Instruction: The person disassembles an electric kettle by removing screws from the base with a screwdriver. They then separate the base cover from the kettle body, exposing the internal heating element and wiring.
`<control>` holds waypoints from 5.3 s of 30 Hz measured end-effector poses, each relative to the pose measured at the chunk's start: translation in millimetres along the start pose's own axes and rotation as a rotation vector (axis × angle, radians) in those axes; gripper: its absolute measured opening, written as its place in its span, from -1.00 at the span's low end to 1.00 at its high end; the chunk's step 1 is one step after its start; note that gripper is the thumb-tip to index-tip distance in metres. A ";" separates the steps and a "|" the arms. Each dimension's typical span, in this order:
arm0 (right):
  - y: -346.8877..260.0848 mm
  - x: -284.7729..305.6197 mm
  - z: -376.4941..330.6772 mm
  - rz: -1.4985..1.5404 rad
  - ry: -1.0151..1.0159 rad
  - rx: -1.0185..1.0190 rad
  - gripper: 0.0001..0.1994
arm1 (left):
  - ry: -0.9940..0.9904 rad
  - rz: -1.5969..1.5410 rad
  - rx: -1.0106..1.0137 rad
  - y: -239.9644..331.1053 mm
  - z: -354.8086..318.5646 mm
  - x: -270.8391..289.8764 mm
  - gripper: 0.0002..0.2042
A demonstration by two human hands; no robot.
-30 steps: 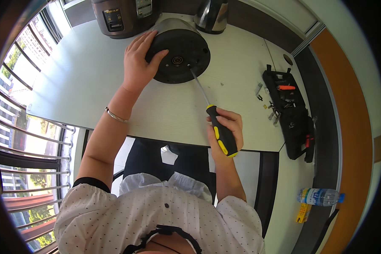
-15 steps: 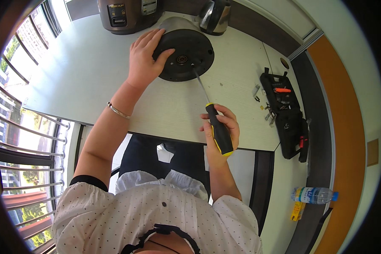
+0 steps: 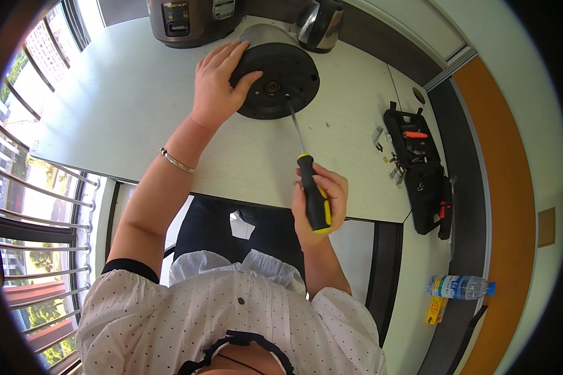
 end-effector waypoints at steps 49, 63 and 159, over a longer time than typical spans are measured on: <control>10.0 9.0 -11.4 0.246 -0.036 -0.226 -0.53 | 0.084 0.092 -0.111 19.4 10.7 19.0 -0.54; -6.0 6.3 -2.2 0.130 -0.153 -0.146 -0.58 | -0.198 -0.344 -0.582 90.4 -13.0 -7.6 -0.66; -3.6 3.9 -32.0 -0.096 -0.021 -0.205 -0.51 | -0.230 -0.236 -0.598 95.2 -15.2 -19.5 -0.83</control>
Point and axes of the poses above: each hand's wrist, its own z-axis towards the middle knuckle, its own x-axis out of the back of the hand, y = z × x, the point moved 6 cm from there along z, towards the middle knuckle, and after that the axes turned 11 degrees about -x, right-handed, at the moved point
